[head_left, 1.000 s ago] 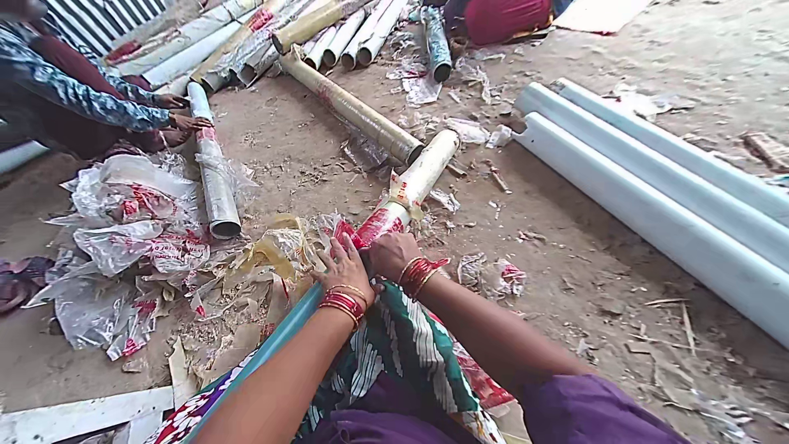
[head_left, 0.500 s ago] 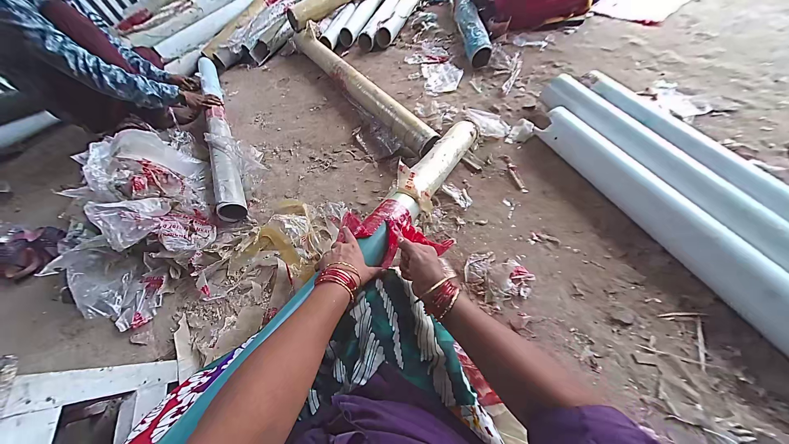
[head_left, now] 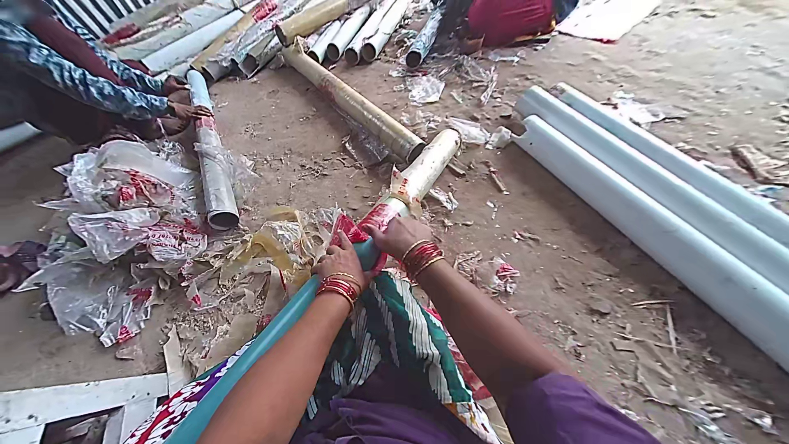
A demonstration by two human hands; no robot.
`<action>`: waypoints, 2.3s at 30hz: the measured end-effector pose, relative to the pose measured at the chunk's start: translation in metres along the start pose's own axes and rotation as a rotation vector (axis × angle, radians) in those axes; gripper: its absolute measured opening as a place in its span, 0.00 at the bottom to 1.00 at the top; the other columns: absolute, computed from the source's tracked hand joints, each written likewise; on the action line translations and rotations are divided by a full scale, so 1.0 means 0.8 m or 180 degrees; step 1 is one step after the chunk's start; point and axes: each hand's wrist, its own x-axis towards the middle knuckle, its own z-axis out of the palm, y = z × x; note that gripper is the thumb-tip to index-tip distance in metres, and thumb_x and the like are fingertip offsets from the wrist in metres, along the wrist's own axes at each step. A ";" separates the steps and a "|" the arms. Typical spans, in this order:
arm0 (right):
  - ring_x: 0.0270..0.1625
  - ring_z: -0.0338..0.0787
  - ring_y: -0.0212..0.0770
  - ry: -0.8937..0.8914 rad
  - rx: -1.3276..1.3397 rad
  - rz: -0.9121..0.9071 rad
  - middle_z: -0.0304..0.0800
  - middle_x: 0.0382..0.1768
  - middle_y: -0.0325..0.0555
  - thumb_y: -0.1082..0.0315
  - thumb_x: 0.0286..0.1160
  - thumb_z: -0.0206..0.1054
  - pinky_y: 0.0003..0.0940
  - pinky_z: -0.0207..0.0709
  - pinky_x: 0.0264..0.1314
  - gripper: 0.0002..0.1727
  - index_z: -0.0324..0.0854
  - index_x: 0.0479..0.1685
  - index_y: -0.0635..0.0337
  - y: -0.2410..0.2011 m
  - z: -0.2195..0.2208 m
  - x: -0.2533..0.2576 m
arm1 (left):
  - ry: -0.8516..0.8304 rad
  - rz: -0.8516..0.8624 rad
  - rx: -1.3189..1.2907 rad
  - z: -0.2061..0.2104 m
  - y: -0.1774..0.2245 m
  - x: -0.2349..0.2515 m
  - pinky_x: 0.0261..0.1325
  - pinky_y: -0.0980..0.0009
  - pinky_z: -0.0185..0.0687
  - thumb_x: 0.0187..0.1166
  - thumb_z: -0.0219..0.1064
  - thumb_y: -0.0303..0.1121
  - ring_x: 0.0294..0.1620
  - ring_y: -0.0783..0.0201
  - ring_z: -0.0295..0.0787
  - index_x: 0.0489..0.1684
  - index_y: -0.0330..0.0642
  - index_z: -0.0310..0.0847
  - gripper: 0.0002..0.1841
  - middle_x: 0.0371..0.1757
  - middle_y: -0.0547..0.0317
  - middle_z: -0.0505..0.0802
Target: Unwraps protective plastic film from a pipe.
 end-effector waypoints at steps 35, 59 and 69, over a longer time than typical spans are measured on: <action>0.62 0.90 0.69 -0.0344 0.0744 0.0737 0.91 0.55 0.68 0.59 0.86 0.60 0.73 0.78 0.60 0.18 0.88 0.55 0.65 0.211 0.171 0.018 | 0.0027 0.0103 0.0222 -0.005 -0.002 0.010 0.69 0.32 0.75 0.68 0.75 0.66 0.70 0.27 0.82 0.95 0.29 0.32 0.67 0.71 0.21 0.81; 0.61 0.90 0.60 -0.0117 0.0917 0.0433 0.90 0.56 0.64 0.74 0.82 0.60 0.58 0.78 0.70 0.20 0.76 0.71 0.69 0.200 0.166 -0.019 | -0.0156 0.0110 -0.0153 -0.009 -0.010 0.011 0.69 0.35 0.76 0.68 0.74 0.68 0.70 0.31 0.83 0.96 0.32 0.26 0.69 0.75 0.24 0.78; 0.56 0.92 0.69 0.1507 0.0173 -0.0539 0.91 0.50 0.69 0.77 0.82 0.57 0.68 0.80 0.59 0.14 0.85 0.57 0.71 0.134 0.012 0.008 | -0.0172 0.0228 -0.0487 -0.003 -0.016 0.010 0.69 0.29 0.72 0.69 0.75 0.65 0.74 0.26 0.77 0.96 0.34 0.27 0.68 0.79 0.21 0.73</action>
